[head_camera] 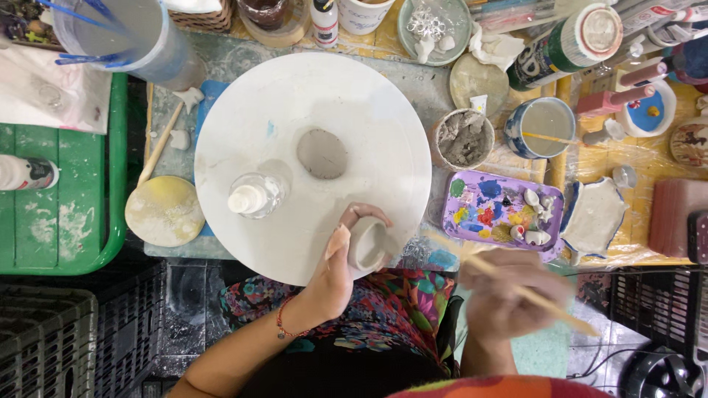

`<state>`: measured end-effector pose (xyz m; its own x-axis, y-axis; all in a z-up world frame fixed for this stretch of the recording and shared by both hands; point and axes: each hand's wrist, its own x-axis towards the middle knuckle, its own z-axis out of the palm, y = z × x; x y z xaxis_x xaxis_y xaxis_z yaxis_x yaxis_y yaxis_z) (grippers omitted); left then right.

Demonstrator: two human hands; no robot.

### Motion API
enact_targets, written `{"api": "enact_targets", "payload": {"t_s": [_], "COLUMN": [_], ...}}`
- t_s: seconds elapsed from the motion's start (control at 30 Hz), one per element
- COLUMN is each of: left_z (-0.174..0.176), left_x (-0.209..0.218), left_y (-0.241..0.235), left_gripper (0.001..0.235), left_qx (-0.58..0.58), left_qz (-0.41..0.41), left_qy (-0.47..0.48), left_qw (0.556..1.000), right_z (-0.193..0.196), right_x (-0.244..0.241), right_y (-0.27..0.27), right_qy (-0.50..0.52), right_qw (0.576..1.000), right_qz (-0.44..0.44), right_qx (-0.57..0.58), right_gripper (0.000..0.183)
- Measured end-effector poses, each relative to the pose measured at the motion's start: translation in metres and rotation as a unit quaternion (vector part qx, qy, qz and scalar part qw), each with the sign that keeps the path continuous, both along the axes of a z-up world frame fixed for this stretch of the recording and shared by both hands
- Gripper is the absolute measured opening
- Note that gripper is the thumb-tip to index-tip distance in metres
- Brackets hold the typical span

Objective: The person shapes a small clay cylinder by hand and applies liquid slip using a wooden brush. They smooth the interior and exterior surfaces of the clay piece while it sits on a turntable.

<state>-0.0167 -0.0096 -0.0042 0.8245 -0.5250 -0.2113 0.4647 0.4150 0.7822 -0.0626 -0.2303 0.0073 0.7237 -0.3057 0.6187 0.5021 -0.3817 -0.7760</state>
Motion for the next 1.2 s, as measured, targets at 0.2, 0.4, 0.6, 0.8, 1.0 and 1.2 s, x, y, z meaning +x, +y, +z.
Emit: {"api": "enact_targets", "payload": {"t_s": [0.2, 0.4, 0.6, 0.8, 1.0, 1.2], "left_z": [0.000, -0.003, -0.004, 0.000, 0.003, 0.008], "left_x": [0.001, 0.009, 0.012, 0.014, 0.012, 0.012], "left_y": [0.000, -0.009, -0.040, -0.070, -0.070, -0.070], "left_gripper": [0.062, 0.050, 0.052, 0.056, 0.051, 0.052], "left_qx": [0.010, -0.079, -0.014, -0.022, -0.049, -0.042], "left_qz": [-0.034, -0.010, 0.041, 0.131, 0.115, 0.106], "left_qy": [-0.011, -0.017, -0.071, -0.089, -0.087, -0.105], "left_qw": [0.999, 0.997, 0.997, 0.987, 0.988, 0.988], "right_z": [-0.001, -0.010, -0.006, -0.008, -0.004, -0.011], "right_x": [0.021, 0.057, 0.065, 0.067, 0.076, 0.088], "right_y": [-0.037, -0.065, -0.081, -0.077, -0.094, -0.095], "right_qy": [0.078, 0.085, 0.171, 0.177, 0.171, 0.213], "right_qw": [0.984, 0.966, 0.929, 0.923, 0.905, 0.882], "right_qz": [-0.155, -0.225, -0.282, -0.307, -0.290, -0.299], "right_qx": [-0.050, -0.093, -0.167, -0.149, -0.261, -0.295], "right_gripper": [0.016, 0.010, 0.009, 0.011, 0.012, 0.069]}}
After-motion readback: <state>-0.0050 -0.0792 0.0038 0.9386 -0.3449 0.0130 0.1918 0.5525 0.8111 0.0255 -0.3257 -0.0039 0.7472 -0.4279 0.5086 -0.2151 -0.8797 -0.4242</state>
